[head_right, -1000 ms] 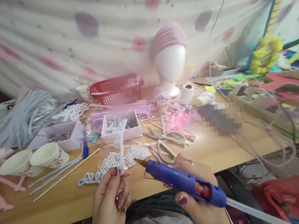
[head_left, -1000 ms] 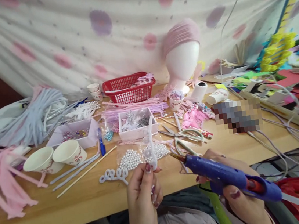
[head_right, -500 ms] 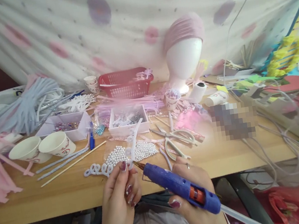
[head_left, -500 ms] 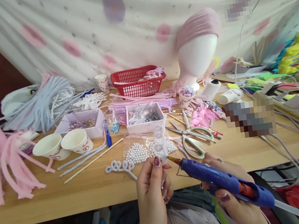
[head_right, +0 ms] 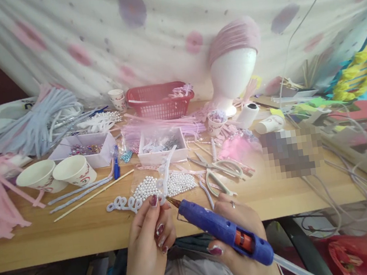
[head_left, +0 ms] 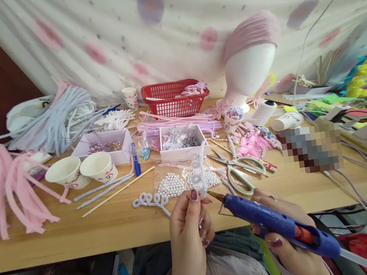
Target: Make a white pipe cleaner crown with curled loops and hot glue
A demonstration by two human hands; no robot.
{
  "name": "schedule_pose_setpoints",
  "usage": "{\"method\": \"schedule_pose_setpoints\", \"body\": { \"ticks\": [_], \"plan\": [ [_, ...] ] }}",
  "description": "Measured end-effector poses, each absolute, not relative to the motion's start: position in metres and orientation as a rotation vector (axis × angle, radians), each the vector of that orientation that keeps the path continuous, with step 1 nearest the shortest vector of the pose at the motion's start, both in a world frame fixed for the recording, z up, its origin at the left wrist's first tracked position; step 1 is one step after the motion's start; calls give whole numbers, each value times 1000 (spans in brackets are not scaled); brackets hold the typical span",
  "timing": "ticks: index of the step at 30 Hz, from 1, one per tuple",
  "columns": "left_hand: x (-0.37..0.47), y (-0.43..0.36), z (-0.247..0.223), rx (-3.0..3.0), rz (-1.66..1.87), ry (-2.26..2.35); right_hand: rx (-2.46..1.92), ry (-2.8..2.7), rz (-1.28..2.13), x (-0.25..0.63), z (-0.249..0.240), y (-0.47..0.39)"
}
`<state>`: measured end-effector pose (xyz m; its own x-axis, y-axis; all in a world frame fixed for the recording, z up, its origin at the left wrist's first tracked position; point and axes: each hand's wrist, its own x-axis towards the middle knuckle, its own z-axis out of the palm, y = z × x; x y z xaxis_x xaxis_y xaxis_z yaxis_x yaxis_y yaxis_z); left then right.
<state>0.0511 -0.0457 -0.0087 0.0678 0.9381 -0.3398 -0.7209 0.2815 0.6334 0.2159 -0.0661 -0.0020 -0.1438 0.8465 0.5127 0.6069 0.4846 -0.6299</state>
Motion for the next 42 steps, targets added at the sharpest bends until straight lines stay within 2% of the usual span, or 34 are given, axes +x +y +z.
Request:
{"method": "schedule_pose_setpoints", "body": {
  "ticks": [13,24,27,31,34,42],
  "plan": [
    [47,-45,-10,282,1261,759,-1120,-1884,421,217,1,-64],
    [44,-47,-9,315,1229,776,-1238,-1845,382,226,0,-64],
    [41,-47,-9,318,1248,813,-1407,-1705,262,247,-2,-61],
    [39,-46,-9,332,1251,822,-1942,-1356,19,295,-5,-53],
    [38,-47,-11,351,1235,818,-2241,-1237,26,329,-7,-40],
    [38,-45,-9,364,1250,856,-2372,-1252,7,356,-22,-27]
  ]
}}
